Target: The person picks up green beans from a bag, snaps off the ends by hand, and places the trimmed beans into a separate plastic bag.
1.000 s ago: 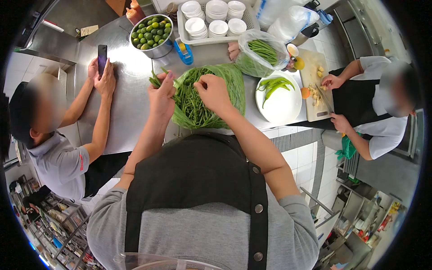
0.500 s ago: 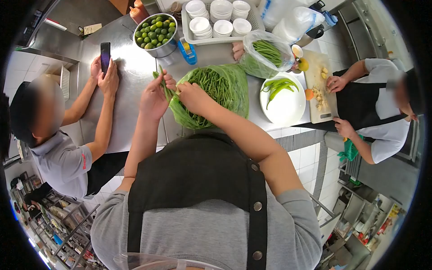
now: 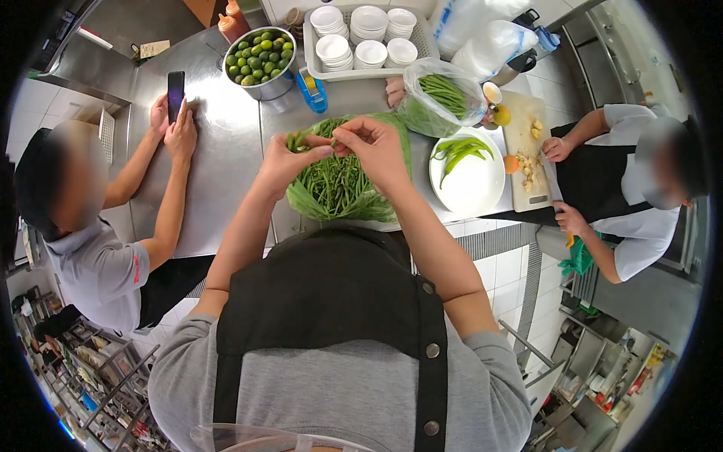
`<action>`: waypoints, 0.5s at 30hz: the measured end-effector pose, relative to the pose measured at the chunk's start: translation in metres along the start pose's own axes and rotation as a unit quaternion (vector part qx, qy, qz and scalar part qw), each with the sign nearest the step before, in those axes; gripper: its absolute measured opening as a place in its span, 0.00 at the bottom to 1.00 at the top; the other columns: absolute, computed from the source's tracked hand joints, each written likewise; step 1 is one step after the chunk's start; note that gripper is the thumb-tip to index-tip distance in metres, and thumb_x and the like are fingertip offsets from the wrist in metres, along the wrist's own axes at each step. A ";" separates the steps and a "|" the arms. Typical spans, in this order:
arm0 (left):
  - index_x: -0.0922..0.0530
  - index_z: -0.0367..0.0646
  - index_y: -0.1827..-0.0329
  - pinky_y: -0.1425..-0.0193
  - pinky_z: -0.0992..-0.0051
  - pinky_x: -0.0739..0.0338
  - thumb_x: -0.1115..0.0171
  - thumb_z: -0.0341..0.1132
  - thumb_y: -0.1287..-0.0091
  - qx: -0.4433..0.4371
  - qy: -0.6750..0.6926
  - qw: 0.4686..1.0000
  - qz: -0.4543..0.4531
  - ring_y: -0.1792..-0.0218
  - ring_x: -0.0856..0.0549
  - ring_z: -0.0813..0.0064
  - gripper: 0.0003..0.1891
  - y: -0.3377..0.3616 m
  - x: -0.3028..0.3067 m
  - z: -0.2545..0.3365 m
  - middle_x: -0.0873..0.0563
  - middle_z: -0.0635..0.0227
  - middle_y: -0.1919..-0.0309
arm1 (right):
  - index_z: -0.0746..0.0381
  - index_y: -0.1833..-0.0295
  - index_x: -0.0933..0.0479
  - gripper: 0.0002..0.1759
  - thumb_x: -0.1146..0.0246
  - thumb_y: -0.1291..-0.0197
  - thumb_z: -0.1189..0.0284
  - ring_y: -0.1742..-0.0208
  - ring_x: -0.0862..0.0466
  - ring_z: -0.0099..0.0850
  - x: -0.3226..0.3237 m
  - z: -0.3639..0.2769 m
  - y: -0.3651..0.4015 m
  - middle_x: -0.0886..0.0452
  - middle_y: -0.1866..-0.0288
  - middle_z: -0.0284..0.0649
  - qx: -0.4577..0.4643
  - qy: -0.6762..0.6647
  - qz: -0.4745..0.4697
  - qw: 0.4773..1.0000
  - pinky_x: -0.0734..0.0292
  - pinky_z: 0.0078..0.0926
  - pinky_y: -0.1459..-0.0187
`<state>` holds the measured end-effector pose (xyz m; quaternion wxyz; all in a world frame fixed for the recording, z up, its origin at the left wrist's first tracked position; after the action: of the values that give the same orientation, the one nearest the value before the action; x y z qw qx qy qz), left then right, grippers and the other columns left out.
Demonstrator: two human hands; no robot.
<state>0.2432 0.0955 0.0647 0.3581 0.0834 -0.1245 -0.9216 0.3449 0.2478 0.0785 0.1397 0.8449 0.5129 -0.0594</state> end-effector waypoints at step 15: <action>0.13 0.37 0.57 0.78 0.86 0.40 0.28 0.32 0.31 0.057 0.171 0.983 0.042 0.80 0.32 0.92 0.07 0.003 0.001 -0.007 0.11 0.69 0.67 | 0.66 0.65 0.17 0.11 0.25 0.42 0.70 0.71 0.22 0.24 0.024 -0.005 -0.002 0.22 0.75 0.38 0.046 0.562 -0.032 0.825 0.28 0.25 0.67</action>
<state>0.2460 0.0909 0.0589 0.4069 0.2548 -0.1168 -0.8694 0.3544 0.2710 0.0770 -0.2134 0.7207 0.5262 0.3977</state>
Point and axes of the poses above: each hand's wrist, its own y-axis away from the middle knuckle, its own x-axis out of the back of the hand, z = x × y, the point moved 3 cm from there along -y, towards the middle knuckle
